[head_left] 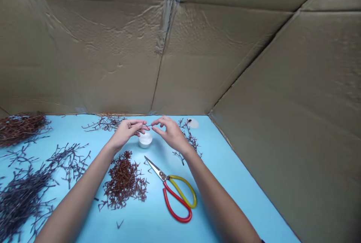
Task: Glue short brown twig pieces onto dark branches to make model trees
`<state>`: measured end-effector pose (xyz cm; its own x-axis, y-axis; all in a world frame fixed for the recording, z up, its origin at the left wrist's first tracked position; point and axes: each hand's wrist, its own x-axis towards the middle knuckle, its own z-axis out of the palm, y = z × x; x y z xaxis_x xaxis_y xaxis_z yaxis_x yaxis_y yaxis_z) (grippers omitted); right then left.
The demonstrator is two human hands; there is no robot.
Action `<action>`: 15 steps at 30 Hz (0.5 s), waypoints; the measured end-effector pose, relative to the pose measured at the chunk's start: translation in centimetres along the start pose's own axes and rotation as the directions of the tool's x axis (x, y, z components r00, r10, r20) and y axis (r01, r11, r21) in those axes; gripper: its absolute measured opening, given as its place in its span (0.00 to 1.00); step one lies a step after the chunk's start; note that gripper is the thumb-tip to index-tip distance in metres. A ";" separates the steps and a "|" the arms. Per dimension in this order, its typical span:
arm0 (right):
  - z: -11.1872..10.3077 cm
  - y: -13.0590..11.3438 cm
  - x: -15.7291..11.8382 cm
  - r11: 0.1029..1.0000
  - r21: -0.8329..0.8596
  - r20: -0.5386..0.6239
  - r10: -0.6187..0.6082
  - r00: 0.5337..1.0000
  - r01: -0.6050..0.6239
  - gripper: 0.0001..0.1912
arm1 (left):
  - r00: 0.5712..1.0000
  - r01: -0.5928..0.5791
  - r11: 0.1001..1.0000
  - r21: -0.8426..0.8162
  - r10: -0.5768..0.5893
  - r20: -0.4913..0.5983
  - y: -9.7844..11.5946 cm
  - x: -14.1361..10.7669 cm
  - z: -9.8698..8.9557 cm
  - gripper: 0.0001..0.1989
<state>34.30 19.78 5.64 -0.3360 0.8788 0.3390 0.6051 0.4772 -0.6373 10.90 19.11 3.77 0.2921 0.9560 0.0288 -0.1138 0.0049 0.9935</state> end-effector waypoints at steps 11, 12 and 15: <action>-0.5 0.4 -0.2 0.997 0.055 0.122 0.050 0.991 -0.057 0.05 | 0.989 -0.085 0.909 0.409 0.127 -0.077 -1.5 0.8 -0.9 0.10; -0.5 0.3 -0.3 0.997 0.053 0.131 0.056 0.990 -0.064 0.05 | 0.987 -0.097 0.883 0.459 0.144 -0.068 -1.6 0.8 -1.0 0.08; -0.5 0.1 -0.3 0.995 -0.008 0.189 0.096 0.977 -0.097 0.06 | 0.982 -0.144 0.804 0.578 0.187 -0.016 -1.7 0.7 -1.2 0.05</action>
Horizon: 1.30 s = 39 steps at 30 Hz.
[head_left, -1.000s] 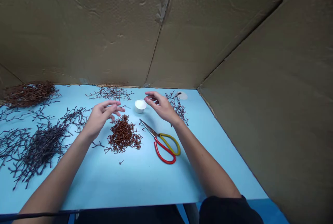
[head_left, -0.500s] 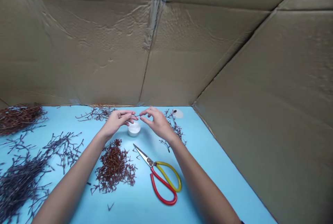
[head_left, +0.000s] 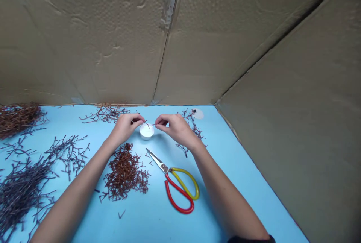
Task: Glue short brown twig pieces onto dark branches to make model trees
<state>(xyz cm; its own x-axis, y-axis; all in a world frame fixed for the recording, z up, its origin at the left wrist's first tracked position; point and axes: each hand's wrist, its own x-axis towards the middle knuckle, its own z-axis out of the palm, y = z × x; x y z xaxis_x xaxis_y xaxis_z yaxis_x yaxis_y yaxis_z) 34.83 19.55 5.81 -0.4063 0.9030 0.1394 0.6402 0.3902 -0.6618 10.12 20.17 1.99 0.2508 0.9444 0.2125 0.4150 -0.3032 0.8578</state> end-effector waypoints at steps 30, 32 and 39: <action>-0.8 -1.0 -0.5 0.969 -0.236 0.068 0.089 0.994 -0.070 0.11 | 0.997 -0.078 0.951 0.298 0.068 0.043 -0.2 0.1 0.4 0.05; -0.8 -1.0 -0.5 0.961 -0.265 0.105 0.111 0.988 -0.080 0.12 | 0.994 -0.098 0.937 0.336 0.078 0.072 -0.3 0.0 0.6 0.04; -0.9 -0.8 -0.7 0.948 -0.305 0.105 0.128 0.986 -0.091 0.13 | 0.989 -0.141 0.891 0.431 0.106 0.104 -0.5 0.1 1.6 0.07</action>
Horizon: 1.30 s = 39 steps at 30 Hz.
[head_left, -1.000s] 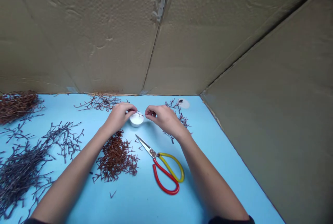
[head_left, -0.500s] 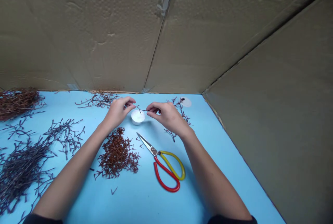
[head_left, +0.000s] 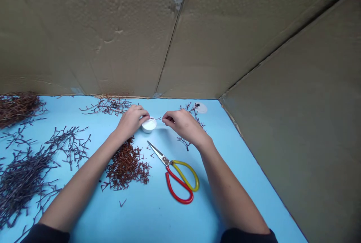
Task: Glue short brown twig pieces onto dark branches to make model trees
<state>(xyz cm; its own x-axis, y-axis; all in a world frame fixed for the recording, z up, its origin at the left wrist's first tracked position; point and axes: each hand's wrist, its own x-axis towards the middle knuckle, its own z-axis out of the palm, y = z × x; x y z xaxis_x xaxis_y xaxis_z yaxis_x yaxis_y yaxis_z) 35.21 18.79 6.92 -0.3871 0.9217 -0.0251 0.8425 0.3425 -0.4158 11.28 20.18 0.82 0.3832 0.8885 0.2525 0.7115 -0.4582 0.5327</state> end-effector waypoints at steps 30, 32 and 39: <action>-1.1 -0.2 -0.6 0.997 0.057 -0.121 -0.044 0.992 0.051 0.09 | 0.996 0.035 0.978 -0.206 -0.051 -0.076 1.5 0.9 -2.9 0.06; -1.0 0.1 -0.6 0.994 0.099 -0.123 -0.036 0.992 0.048 0.08 | 0.996 0.048 0.970 -0.239 -0.065 -0.063 1.4 0.8 -2.7 0.05; -0.1 1.0 0.0 0.973 0.211 -0.121 -0.064 0.991 0.088 0.06 | 0.990 0.064 0.956 -0.285 -0.098 -0.104 0.9 1.0 -2.0 0.03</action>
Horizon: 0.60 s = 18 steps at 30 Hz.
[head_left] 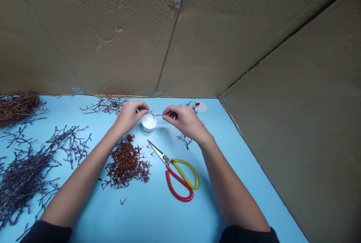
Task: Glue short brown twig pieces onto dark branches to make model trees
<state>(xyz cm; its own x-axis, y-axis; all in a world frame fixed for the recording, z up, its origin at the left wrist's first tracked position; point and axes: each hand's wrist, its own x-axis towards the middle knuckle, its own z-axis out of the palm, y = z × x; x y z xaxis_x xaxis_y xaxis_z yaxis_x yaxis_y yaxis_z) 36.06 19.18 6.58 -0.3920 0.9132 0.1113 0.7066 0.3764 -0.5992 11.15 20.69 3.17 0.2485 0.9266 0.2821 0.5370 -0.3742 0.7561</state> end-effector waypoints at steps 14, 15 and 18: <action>1.4 -0.7 0.3 0.976 -0.216 0.079 0.049 0.996 -0.031 0.11 | 0.999 -0.040 0.994 0.102 0.043 -0.029 -1.2 0.0 0.0 0.09; 1.5 -0.8 0.4 0.977 -0.210 0.082 0.044 0.996 -0.026 0.11 | 0.999 -0.037 0.994 0.107 0.040 -0.026 -1.3 0.0 -0.1 0.09; 1.6 -0.7 0.4 0.980 -0.196 0.070 0.029 0.997 -0.015 0.11 | 0.999 -0.033 0.993 0.112 0.035 -0.017 -1.3 -0.1 -0.6 0.09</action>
<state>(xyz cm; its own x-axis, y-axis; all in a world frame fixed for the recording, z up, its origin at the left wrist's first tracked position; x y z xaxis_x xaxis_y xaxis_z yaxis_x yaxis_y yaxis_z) 34.46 19.01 5.83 -0.4119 0.9104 0.0381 0.8140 0.3864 -0.4337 9.93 21.13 2.55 0.2532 0.9134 0.3187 0.6155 -0.4062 0.6753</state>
